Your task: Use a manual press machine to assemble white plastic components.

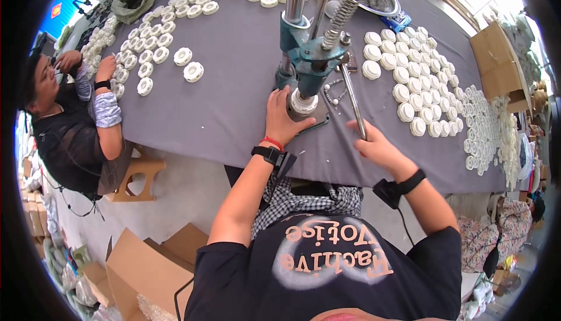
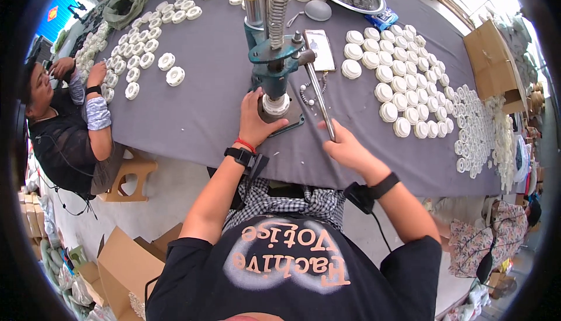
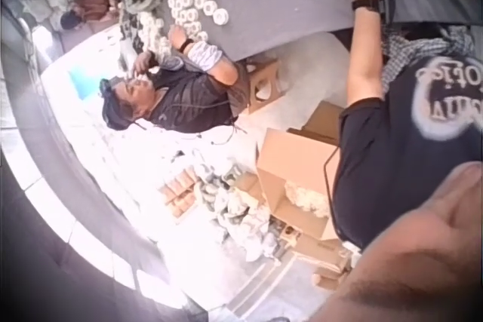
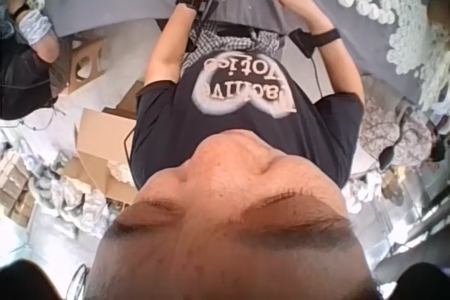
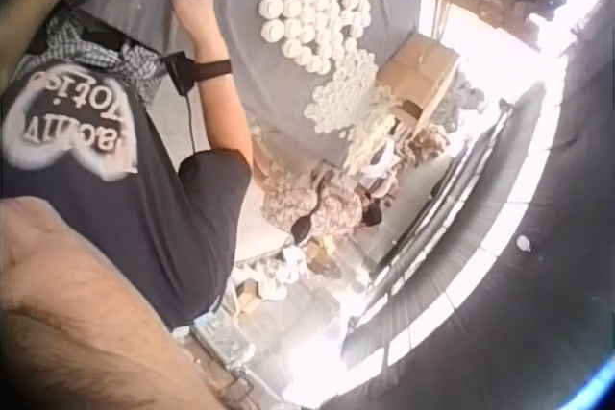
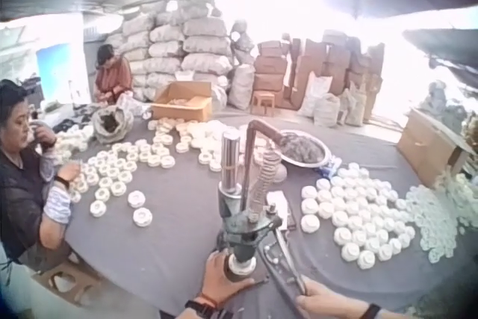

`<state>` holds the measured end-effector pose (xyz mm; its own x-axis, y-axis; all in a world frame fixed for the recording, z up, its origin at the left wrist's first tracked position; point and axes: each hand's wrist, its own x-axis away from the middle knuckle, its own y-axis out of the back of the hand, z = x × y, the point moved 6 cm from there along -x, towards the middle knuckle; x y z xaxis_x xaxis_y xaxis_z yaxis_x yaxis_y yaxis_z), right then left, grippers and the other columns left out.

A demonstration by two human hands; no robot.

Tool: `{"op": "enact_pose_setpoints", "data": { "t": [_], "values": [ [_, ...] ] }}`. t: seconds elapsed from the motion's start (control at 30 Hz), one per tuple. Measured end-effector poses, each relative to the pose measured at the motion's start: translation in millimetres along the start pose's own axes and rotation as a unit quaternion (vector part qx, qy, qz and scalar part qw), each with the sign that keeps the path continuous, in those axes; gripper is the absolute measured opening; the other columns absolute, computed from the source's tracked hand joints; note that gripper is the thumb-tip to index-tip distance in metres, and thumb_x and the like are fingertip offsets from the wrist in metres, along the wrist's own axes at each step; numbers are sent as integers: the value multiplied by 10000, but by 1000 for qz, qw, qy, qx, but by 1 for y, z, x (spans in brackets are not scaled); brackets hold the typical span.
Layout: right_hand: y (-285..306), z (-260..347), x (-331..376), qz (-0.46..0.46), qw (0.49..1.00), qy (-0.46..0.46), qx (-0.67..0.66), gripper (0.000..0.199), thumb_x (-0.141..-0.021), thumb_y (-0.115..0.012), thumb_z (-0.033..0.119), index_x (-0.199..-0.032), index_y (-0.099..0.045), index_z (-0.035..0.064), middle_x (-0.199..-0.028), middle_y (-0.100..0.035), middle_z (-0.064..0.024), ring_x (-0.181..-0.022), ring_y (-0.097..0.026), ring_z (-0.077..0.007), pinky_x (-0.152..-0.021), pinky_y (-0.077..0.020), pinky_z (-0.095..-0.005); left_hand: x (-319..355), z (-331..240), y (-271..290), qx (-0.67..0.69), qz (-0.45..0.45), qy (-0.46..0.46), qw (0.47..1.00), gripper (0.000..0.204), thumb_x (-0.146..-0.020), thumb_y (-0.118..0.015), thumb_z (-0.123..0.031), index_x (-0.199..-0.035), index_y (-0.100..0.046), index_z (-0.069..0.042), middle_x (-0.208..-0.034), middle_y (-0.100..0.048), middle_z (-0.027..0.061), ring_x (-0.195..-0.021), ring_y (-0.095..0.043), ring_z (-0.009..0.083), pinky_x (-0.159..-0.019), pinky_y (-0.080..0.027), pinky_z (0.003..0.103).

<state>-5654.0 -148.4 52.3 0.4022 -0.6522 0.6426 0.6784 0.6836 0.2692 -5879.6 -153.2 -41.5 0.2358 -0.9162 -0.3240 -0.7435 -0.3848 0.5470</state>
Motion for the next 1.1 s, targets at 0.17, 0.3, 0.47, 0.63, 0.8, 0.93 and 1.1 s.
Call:
{"op": "enact_pose_setpoints", "data": {
  "t": [0.17, 0.3, 0.47, 0.63, 0.8, 0.93, 1.1],
  "values": [
    [1, -19, -10, 72, 993, -83, -37, 387, -763, -557, 81, -1143, -587, 18, -1300, -510, -207, -1300, -397, -295, -984, -364, -322, 13, -1, -4, 22, -16, 45, 999, 1139, -573, -862, -415, -1431, -234, -8, -1367, -341, 232, -1306, -292, 396, -1081, -285, 480],
    [4, -26, -45, -259, 900, 186, 297, 403, -726, -575, 71, -1128, -585, 28, -1340, -449, -243, -1325, -331, -424, -1108, -251, -473, 7, -12, -4, 0, -22, 1, 1000, 1159, -582, -855, -403, -1442, -193, 0, -1359, -328, 235, -1291, -286, 414, -1084, -270, 495],
    [-13, -20, -92, -396, 825, 327, 234, 420, -728, -538, 13, -1148, -547, 3, -1307, -479, -212, -1308, -363, -394, -1094, -235, -521, 10, -11, -7, -12, -36, -14, 999, 1140, -589, -848, -395, -1442, -200, -7, -1330, -358, 213, -1286, -279, 425, -1088, -257, 508],
    [-8, -28, -78, -357, 865, 309, 172, 473, -742, -542, -26, -1213, -509, -12, -1302, -482, -220, -1260, -426, -375, -1046, -340, -458, 6, -12, -2, -6, -17, 1, 1000, 1105, -610, -831, -404, -1435, -215, -2, -1361, -356, 209, -1298, -281, 416, -1093, -242, 520],
    [5, -1, 12, -369, 818, 430, 99, 413, -798, -523, -27, -1207, -468, -21, -1282, -506, -214, -1171, -506, -323, -987, -406, -423, -10, -17, 10, 75, 17, -21, 997, 806, -668, -789, -347, -1316, -428, -29, -1251, -505, 176, -1234, -433, 378, -1083, -228, 568],
    [19, 43, 86, -333, 754, 526, 209, 136, -858, -472, 55, -969, -528, -3, -925, -649, -183, -937, -611, -293, -918, -436, -477, -32, -28, 9, 91, 134, -82, 983, 492, -687, -772, -288, -1048, -564, -28, -1000, -594, 136, -1049, -561, 344, -1095, -266, 535],
    [44, 124, 103, -365, 673, 642, -22, 234, -972, -381, 162, -855, -502, -1, -650, -538, -89, -624, -545, -219, -784, -457, -454, -29, -42, 26, 99, 99, -40, 989, 500, -666, -783, -277, -1056, -570, -48, -935, -620, 133, -964, -594, 337, -1099, -316, 470]
  ]
}}
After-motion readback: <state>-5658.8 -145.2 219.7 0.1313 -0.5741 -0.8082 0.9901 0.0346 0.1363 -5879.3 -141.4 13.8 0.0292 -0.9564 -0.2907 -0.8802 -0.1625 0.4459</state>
